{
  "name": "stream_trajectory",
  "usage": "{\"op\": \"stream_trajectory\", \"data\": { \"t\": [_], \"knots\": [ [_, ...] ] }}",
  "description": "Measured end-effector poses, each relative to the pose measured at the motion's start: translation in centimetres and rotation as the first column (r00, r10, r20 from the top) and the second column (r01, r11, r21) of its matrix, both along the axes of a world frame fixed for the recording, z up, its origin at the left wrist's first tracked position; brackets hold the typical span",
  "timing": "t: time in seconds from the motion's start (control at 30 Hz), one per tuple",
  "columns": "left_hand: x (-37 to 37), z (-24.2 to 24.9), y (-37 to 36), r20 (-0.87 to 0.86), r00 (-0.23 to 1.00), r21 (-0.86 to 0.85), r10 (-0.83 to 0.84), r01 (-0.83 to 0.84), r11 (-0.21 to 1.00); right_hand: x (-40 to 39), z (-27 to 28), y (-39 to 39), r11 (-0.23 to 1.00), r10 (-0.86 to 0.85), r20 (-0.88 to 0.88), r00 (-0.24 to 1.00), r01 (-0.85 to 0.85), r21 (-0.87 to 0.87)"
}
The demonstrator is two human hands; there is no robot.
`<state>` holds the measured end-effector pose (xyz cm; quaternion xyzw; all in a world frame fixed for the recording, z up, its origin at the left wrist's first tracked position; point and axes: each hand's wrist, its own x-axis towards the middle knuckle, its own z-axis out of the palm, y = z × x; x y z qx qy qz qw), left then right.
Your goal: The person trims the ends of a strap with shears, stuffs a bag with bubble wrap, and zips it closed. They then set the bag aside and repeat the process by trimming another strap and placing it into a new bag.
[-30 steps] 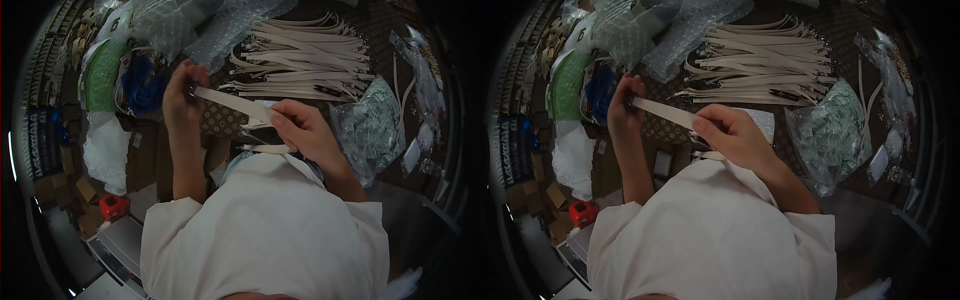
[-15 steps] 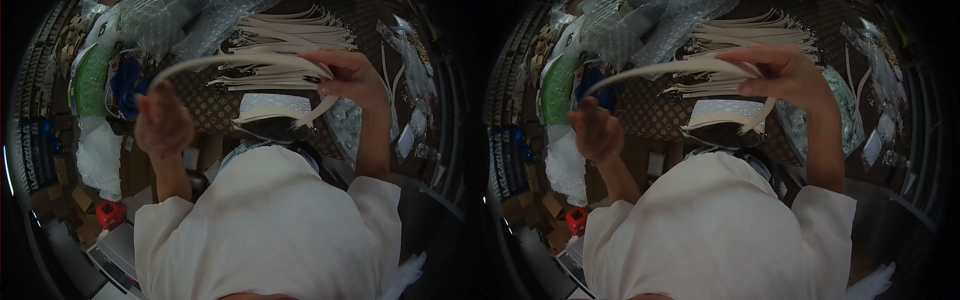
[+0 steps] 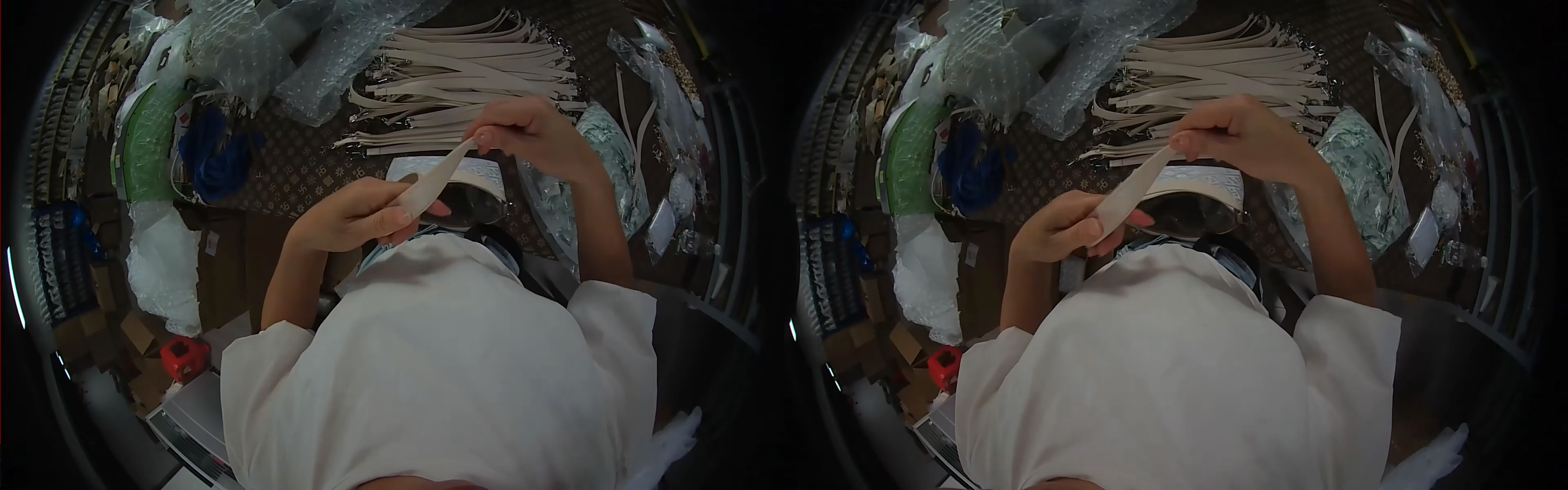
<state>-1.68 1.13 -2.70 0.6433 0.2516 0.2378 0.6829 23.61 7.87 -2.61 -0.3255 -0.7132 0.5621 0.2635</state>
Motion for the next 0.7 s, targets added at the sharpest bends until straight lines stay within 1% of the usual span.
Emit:
{"op": "stream_trajectory", "data": {
  "t": [0.07, 0.1, 0.13, 0.17, 0.2, 0.23, 0.27, 0.3, 0.33, 0.37, 0.4, 0.43, 0.47, 0.5, 0.57, 0.6, 0.63, 0.67, 0.7],
  "knots": [
    [-0.6, 1.7, 0.5, 0.118, 0.991, -0.113, -0.066, 0.080, 0.990, -0.5, -1.4, 0.4, 0.988, 0.151, -0.107, 0.983, -0.152, -0.005],
    [-0.4, 1.2, 0.8, 0.117, 0.991, -0.113, -0.066, 0.080, 0.990, -1.2, -2.0, -0.1, 0.988, 0.151, -0.109, 0.983, -0.152, -0.005],
    [0.0, 0.2, 1.3, 0.437, 0.898, -0.155, -0.045, 0.125, 0.980, -2.3, -2.6, -0.8, 0.989, 0.111, -0.286, 0.952, -0.135, -0.063],
    [0.5, -0.5, 1.9, 0.706, 0.708, -0.181, -0.001, 0.181, 0.967, -3.4, -3.1, -1.4, 0.984, 0.058, -0.453, 0.890, -0.127, -0.124],
    [0.8, -0.8, 3.0, 0.731, 0.682, -0.133, -0.012, 0.160, 0.978, -4.4, -3.6, -1.5, 0.984, 0.056, -0.456, 0.888, -0.127, -0.127],
    [1.2, -1.3, 3.3, 0.729, 0.684, -0.137, -0.010, 0.160, 0.978, -5.4, -4.1, -1.7, 0.995, -0.030, -0.451, 0.892, 0.068, 0.068],
    [1.5, -2.1, 3.5, 0.785, 0.605, -0.247, 0.131, 0.112, 0.963, -5.7, -4.3, -1.8, 0.931, -0.120, -0.461, 0.879, 0.261, 0.256],
    [1.7, -2.9, 3.7, 0.814, 0.513, -0.360, 0.273, 0.078, 0.929, -5.5, -4.0, -2.1, 0.931, -0.131, -0.461, 0.878, 0.269, 0.248],
    [1.7, -3.9, 3.8, 0.811, 0.515, -0.370, 0.276, 0.087, 0.925, -5.1, -3.4, -2.4, 0.973, -0.193, -0.420, 0.887, 0.227, 0.033],
    [1.7, -5.0, 3.8, 0.799, 0.520, -0.383, 0.302, 0.052, 0.922, -4.7, -3.1, -2.7, 0.965, -0.244, -0.365, 0.899, 0.186, -0.187],
    [2.0, -5.4, 3.8, 0.787, 0.523, -0.393, 0.327, 0.017, 0.919, -4.5, -3.3, -2.7, 0.961, -0.255, -0.358, 0.898, 0.195, -0.196],
    [2.4, -5.5, 3.4, 0.787, 0.522, -0.402, 0.330, 0.028, 0.915, -4.4, -3.6, -2.6, 0.956, -0.275, -0.326, 0.905, 0.222, -0.190],
    [2.9, -5.4, 2.7, 0.657, 0.626, -0.452, 0.420, -0.119, 0.884, -4.2, -3.9, -2.4, 0.952, -0.293, -0.294, 0.910, 0.248, -0.182],
    [3.4, -5.3, 2.3, 0.505, 0.699, -0.470, 0.506, -0.269, 0.840, -4.0, -4.4, -2.2, 0.949, -0.301, -0.288, 0.909, 0.254, -0.187],
    [3.5, -6.4, 2.3, 0.514, 0.712, -0.466, 0.480, -0.238, 0.852, -3.5, -5.5, -1.9, 0.948, -0.299, -0.360, 0.884, 0.232, -0.216],
    [3.4, -6.9, 2.2, 0.522, 0.722, -0.458, 0.454, -0.213, 0.863, -3.5, -5.6, -2.1, 0.947, -0.300, -0.358, 0.884, 0.233, -0.220],
    [3.4, -7.0, 1.9, 0.520, 0.722, -0.460, 0.456, -0.212, 0.862, -3.6, -5.7, -2.4, 0.935, -0.324, -0.374, 0.869, 0.234, -0.266],
    [3.2, -6.9, 1.3, 0.434, 0.753, -0.496, 0.495, -0.259, 0.829, -3.8, -5.8, -2.8, 0.921, -0.348, -0.388, 0.853, 0.235, -0.310],
    [3.0, -7.0, 1.1, 0.344, 0.776, -0.526, 0.529, -0.307, 0.793, -3.7, -6.1, -3.1, 0.920, -0.350, -0.386, 0.853, 0.236, -0.312]
  ]
}}
